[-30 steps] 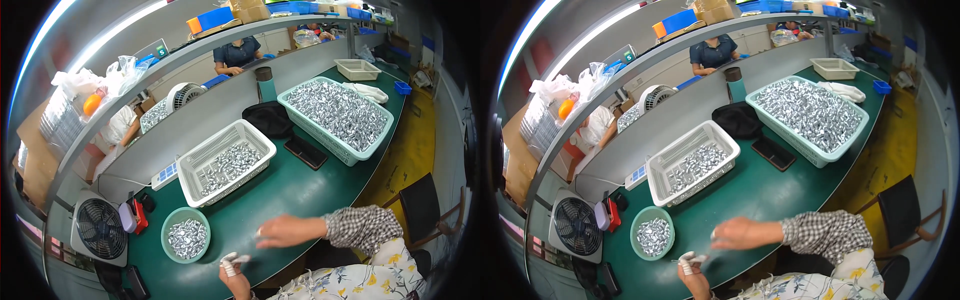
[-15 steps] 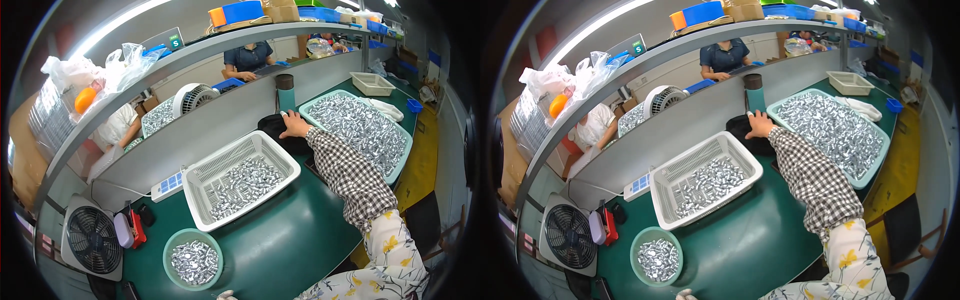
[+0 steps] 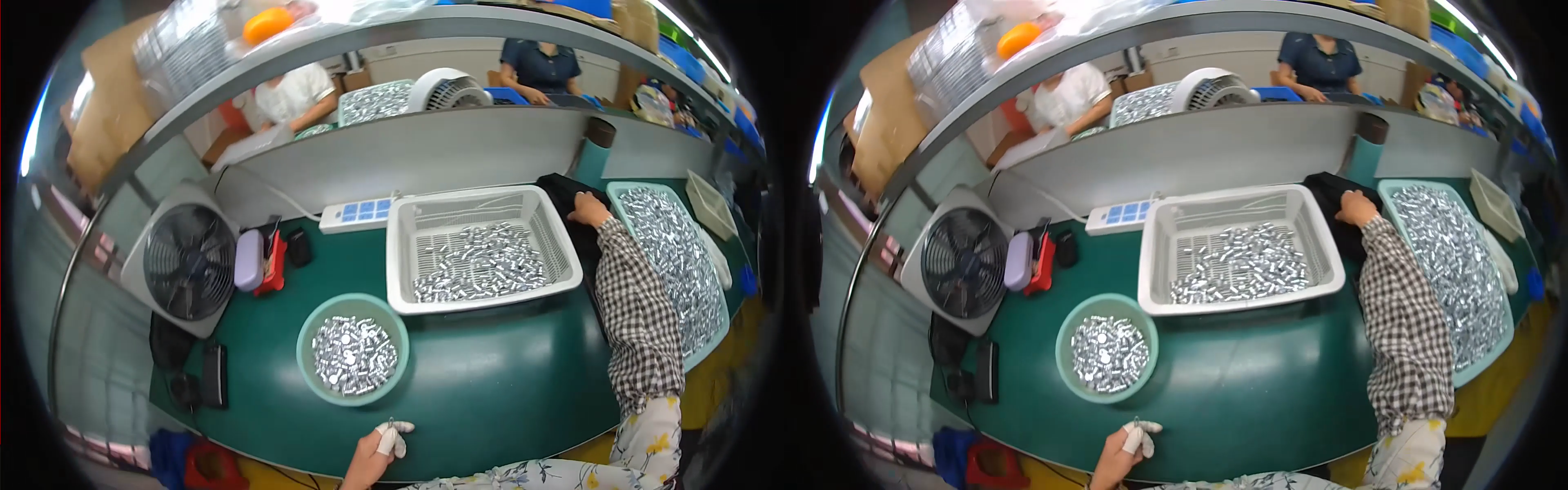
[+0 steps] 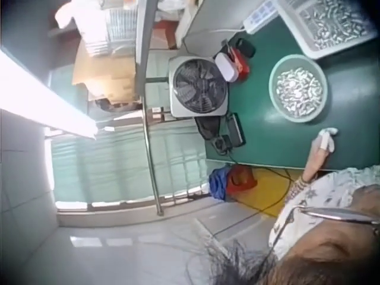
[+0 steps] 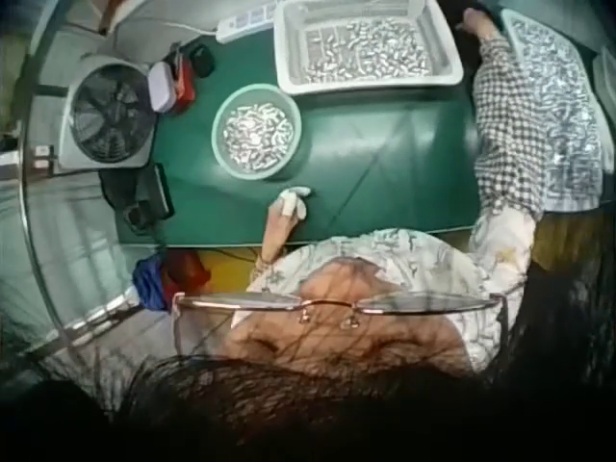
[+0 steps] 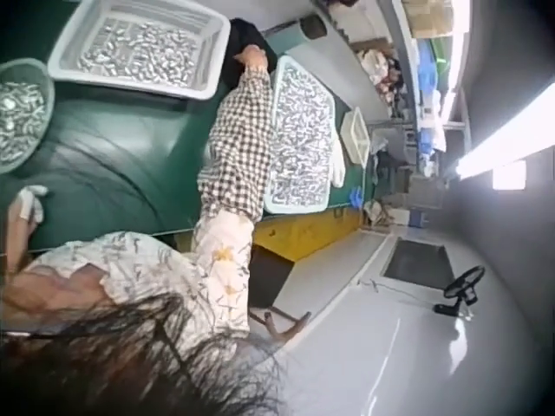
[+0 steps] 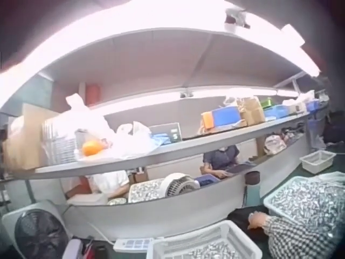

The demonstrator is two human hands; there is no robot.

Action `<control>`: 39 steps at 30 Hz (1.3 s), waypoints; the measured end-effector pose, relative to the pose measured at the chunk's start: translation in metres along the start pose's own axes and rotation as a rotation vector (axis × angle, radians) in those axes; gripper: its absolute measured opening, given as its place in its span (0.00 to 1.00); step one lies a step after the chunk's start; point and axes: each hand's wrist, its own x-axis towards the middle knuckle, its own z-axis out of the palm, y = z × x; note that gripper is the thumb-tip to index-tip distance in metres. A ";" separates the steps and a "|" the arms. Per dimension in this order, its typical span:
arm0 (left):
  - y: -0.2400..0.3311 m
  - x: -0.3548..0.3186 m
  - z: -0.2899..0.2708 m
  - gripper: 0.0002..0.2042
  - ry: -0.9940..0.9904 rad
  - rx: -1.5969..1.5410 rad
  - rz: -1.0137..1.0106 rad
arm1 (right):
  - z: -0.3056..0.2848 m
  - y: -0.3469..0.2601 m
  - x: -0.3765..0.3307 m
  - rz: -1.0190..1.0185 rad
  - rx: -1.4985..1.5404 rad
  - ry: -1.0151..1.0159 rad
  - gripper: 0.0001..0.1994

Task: The person is inspecting and sorting small metal components at a factory workstation.

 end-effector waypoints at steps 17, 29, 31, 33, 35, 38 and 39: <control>0.028 0.014 0.089 0.14 0.029 0.573 1.010 | -0.003 -0.125 -0.371 -0.918 0.848 -0.438 0.10; 0.032 -0.006 0.090 0.21 0.135 0.510 0.913 | 0.008 -0.118 -0.382 -0.934 1.116 -0.634 0.07; 0.032 -0.006 0.082 0.21 0.176 0.461 0.894 | 0.000 -0.117 -0.379 -0.950 1.077 -0.707 0.08; 0.029 -0.007 0.071 0.22 0.262 0.380 0.863 | -0.001 -0.115 -0.378 -0.846 1.198 -0.715 0.09; 0.028 -0.005 0.064 0.21 0.307 0.360 0.835 | -0.004 -0.111 -0.378 -0.773 1.251 -0.728 0.10; 0.026 0.002 0.053 0.19 0.386 0.333 0.801 | -0.008 -0.104 -0.372 -0.736 1.265 -0.647 0.12; 0.023 0.005 0.047 0.18 0.412 0.321 0.792 | -0.005 -0.105 -0.368 -0.724 1.265 -0.657 0.12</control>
